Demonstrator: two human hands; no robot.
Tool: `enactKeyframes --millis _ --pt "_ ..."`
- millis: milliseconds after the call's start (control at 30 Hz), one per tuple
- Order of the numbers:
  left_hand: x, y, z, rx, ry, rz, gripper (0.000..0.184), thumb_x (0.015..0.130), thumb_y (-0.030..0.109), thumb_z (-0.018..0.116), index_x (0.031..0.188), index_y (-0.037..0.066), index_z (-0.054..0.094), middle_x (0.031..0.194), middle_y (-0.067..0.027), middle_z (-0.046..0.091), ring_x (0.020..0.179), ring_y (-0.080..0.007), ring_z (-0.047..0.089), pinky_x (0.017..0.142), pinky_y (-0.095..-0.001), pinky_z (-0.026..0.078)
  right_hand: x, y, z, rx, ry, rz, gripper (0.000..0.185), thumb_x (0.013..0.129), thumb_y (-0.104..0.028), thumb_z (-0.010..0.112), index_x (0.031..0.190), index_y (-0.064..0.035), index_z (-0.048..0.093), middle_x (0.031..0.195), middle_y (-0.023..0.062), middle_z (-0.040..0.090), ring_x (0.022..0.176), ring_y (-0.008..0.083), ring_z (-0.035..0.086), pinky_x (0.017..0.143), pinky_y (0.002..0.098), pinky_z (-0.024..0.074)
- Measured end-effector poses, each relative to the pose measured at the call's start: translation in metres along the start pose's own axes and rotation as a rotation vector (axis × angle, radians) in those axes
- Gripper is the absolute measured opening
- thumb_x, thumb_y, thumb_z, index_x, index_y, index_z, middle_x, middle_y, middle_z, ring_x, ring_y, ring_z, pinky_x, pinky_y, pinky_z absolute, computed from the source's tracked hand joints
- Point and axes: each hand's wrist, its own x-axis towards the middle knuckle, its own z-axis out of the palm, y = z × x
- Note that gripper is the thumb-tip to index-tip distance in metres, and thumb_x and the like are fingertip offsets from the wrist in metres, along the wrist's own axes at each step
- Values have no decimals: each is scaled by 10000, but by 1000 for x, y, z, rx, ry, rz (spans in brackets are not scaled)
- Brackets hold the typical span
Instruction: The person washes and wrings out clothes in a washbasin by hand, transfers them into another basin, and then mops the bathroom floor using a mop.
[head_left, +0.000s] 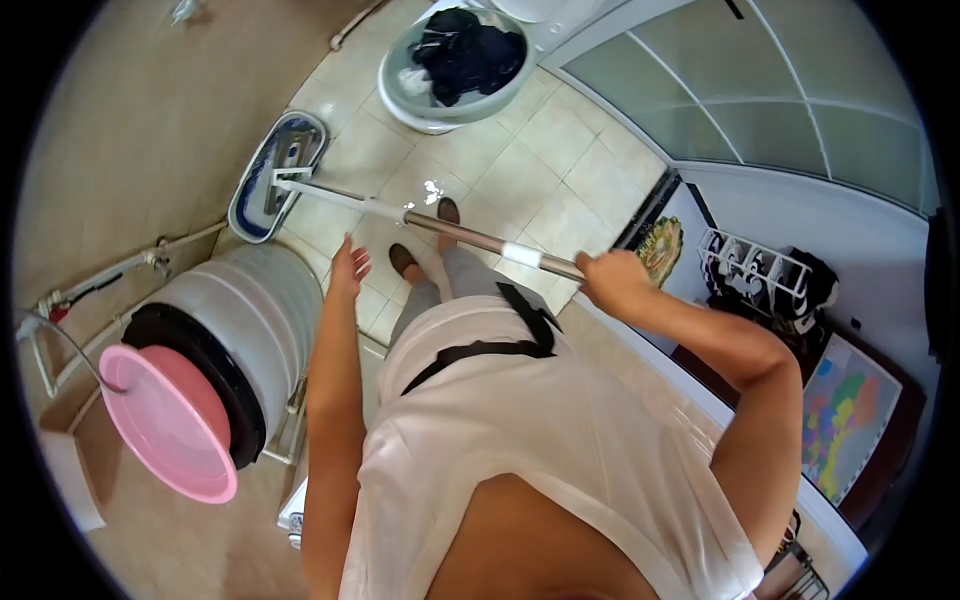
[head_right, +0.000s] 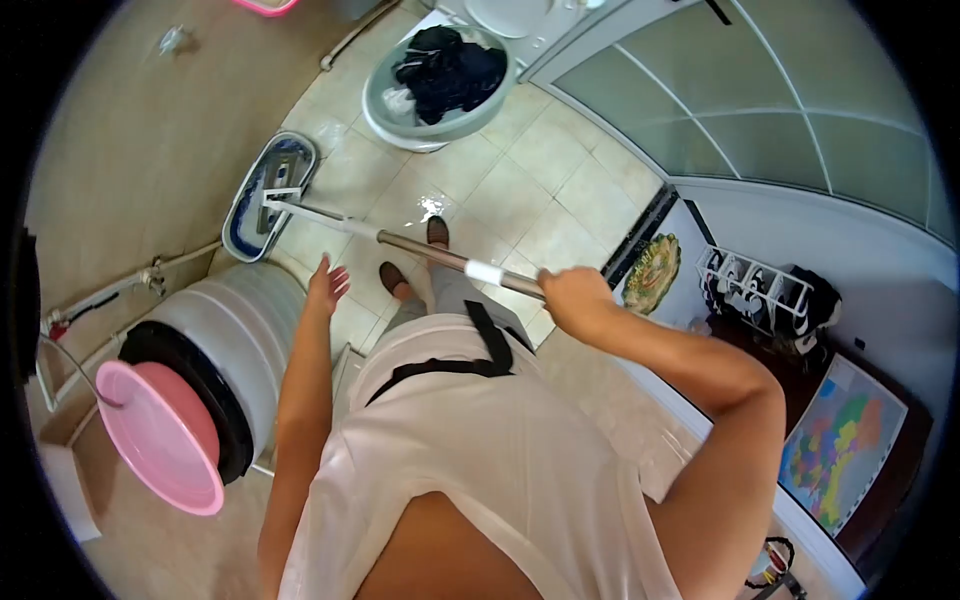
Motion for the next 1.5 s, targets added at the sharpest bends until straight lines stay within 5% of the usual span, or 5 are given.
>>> enactKeyframes --millis 133,300,500,1067,1500 --pt "12 1 31 -66 -67 -6 835 774 625 617 1371 120 324 1269 -151 438 1004 -296 543 801 -419 483 -40 -30 15 -98 84 3 135 799 -134 584 889 -41 546 662 123 636 547 295 631 499 398 489" --pt "36 -3 40 -647 -38 56 392 808 358 680 1057 118 495 926 -69 500 789 -252 540 628 -402 548 -72 -56 27 -296 295 -85 89 755 -78 564 817 -84 501 612 52 590 513 216 618 482 342 480" --pt "29 -8 39 -770 -3 -21 429 783 356 708 1058 125 473 867 -90 483 652 -228 493 584 -383 509 -89 -77 22 -387 216 -75 100 765 -84 558 809 -101 469 620 37 559 505 211 597 517 340 477" --pt "-126 -22 122 -495 -268 -287 374 799 279 674 1001 58 449 904 -105 521 754 -318 634 767 -461 548 -61 -72 29 -488 123 -63 82 825 -93 528 882 -76 472 650 78 621 526 234 631 481 348 490" --pt "-134 -69 122 -792 -584 -190 327 816 302 643 951 92 433 853 -94 521 866 -385 641 904 -489 488 -93 -89 19 -321 52 48 374 742 -211 718 944 -57 444 749 132 609 627 347 633 547 435 502"
